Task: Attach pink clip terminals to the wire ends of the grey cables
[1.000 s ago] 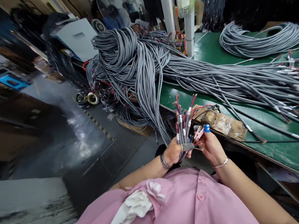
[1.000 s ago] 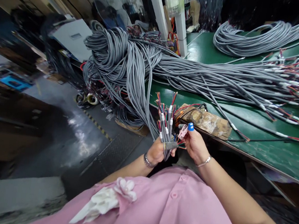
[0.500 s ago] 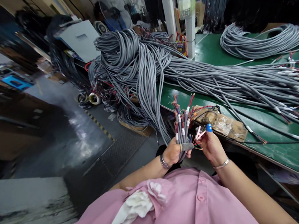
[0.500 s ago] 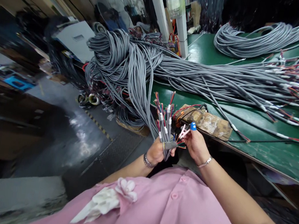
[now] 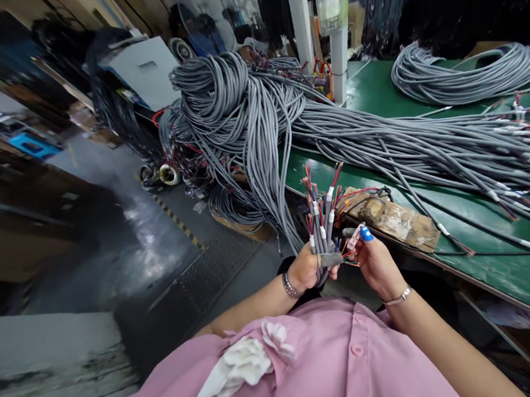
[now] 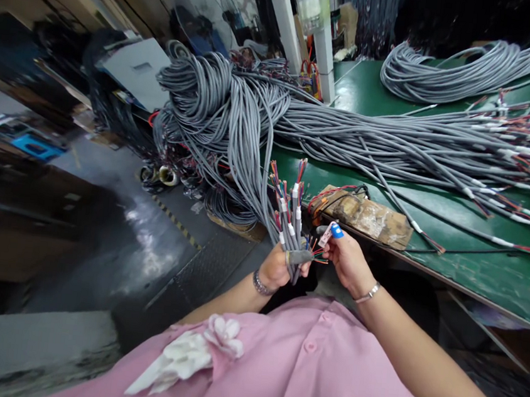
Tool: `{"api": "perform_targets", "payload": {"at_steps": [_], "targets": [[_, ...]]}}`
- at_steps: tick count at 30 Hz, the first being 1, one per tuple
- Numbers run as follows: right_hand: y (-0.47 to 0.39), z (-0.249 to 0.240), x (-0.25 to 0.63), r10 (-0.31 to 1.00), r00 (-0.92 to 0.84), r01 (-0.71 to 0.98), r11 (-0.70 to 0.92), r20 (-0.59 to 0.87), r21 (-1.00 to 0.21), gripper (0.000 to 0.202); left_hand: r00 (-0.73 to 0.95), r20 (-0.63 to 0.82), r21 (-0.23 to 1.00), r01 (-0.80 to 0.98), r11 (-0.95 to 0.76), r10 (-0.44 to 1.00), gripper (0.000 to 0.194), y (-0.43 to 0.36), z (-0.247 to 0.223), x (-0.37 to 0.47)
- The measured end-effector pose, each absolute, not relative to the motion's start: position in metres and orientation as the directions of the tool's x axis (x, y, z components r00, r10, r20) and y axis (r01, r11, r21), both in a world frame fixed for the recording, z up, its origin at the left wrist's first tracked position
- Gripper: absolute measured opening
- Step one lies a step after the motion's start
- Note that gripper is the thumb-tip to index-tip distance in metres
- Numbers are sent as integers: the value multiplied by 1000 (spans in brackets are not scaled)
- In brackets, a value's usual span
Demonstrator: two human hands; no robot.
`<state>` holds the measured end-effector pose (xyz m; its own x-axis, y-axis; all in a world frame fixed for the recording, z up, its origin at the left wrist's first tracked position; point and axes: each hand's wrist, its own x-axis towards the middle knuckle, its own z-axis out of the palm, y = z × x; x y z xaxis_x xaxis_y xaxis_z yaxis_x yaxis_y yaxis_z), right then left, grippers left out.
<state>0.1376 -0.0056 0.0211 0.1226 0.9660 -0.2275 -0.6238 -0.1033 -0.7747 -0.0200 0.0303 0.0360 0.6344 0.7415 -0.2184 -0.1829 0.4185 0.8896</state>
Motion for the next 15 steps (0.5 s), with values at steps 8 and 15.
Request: {"api": "perform_targets", "payload": {"at_steps": [8, 15], "targets": [[-4, 26, 146, 951, 104, -606, -170, -290, -777, 36, 636, -235, 885, -173, 433, 735, 30, 33, 33, -16], [-5, 25, 145, 953, 80, -733, -143, -293, -665, 28, 644, -228, 901, -145, 409, 731, 27, 34, 30, -14]]}}
